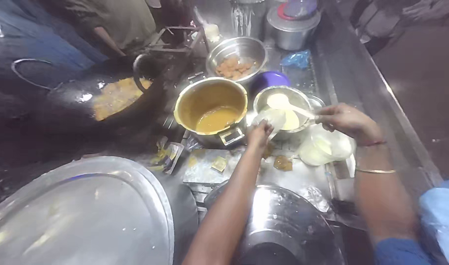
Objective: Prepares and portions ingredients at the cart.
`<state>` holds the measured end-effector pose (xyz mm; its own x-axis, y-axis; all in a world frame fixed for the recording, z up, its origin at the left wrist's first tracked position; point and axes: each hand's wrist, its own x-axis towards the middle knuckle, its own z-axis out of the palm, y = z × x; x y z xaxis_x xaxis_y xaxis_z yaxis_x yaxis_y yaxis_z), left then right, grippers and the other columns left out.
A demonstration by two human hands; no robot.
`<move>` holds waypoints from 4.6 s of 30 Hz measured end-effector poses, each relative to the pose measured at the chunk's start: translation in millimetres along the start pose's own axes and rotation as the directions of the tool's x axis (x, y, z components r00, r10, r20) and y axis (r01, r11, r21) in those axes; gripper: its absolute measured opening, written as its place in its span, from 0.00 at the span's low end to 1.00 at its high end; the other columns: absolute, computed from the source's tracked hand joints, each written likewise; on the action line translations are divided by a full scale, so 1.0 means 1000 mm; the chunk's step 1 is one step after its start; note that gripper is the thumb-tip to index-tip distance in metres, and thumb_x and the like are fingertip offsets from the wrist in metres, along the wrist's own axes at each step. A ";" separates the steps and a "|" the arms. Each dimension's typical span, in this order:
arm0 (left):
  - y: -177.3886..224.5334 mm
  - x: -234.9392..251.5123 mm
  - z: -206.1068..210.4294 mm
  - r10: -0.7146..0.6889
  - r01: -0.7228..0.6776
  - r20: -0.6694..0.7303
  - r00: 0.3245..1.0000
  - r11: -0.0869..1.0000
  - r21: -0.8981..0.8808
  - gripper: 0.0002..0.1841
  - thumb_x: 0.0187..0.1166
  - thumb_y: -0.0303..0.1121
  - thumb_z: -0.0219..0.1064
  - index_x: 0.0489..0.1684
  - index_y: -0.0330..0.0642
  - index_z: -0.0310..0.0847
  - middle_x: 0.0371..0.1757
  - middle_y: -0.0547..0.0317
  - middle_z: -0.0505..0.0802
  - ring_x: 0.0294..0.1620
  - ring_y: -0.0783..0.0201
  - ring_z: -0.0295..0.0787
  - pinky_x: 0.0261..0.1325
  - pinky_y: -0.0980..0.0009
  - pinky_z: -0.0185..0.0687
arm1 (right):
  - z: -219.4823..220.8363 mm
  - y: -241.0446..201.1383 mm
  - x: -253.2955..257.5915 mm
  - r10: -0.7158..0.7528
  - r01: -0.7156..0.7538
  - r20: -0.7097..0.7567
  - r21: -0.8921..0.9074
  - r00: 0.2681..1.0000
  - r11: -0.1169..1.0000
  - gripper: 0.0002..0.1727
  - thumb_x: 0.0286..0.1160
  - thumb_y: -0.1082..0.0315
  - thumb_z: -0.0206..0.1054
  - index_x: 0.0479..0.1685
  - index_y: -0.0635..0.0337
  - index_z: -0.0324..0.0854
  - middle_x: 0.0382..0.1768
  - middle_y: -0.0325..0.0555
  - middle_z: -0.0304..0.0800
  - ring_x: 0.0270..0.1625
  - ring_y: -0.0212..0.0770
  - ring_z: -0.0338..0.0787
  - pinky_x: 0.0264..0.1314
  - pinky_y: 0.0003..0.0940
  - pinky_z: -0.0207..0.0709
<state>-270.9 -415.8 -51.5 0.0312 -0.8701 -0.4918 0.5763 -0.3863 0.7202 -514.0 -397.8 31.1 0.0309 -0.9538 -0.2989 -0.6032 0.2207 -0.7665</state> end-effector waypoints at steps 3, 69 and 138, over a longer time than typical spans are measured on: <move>-0.003 0.015 0.013 0.010 -0.010 0.027 1.000 1.000 -0.019 0.10 0.85 0.26 0.62 0.57 0.32 0.74 0.39 0.52 0.87 0.34 0.65 0.90 0.45 0.70 0.90 | 0.007 0.006 -0.002 -0.010 0.006 -0.015 -0.222 1.000 0.975 0.12 0.85 0.68 0.67 0.59 0.59 0.89 0.30 0.48 0.88 0.23 0.38 0.82 0.30 0.38 0.81; 0.024 0.040 0.001 0.028 -0.029 0.077 0.997 1.000 0.010 0.26 0.85 0.25 0.54 0.84 0.50 0.64 0.53 0.46 0.88 0.40 0.55 0.91 0.44 0.59 0.91 | 0.081 0.052 0.135 0.132 -0.275 -0.253 -0.694 0.958 0.665 0.11 0.71 0.72 0.68 0.44 0.73 0.86 0.51 0.73 0.89 0.57 0.75 0.88 0.50 0.77 0.76; 0.128 -0.395 -0.265 0.271 -0.374 0.573 0.774 0.925 0.068 0.23 0.86 0.27 0.41 0.73 0.47 0.75 0.52 0.68 0.91 0.39 0.77 0.89 0.41 0.80 0.88 | 0.386 0.098 -0.454 -0.255 -0.011 -0.571 -0.420 0.781 0.907 0.55 0.64 0.24 0.62 0.82 0.61 0.73 0.85 0.68 0.66 0.91 0.71 0.57 0.92 0.69 0.48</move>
<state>7.1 -40.2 104.7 -0.2875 -0.9531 0.0946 0.4654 -0.0527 0.8835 -279.2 135.5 -128.2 -0.2768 -0.9172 0.2865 -0.8826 0.1248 -0.4533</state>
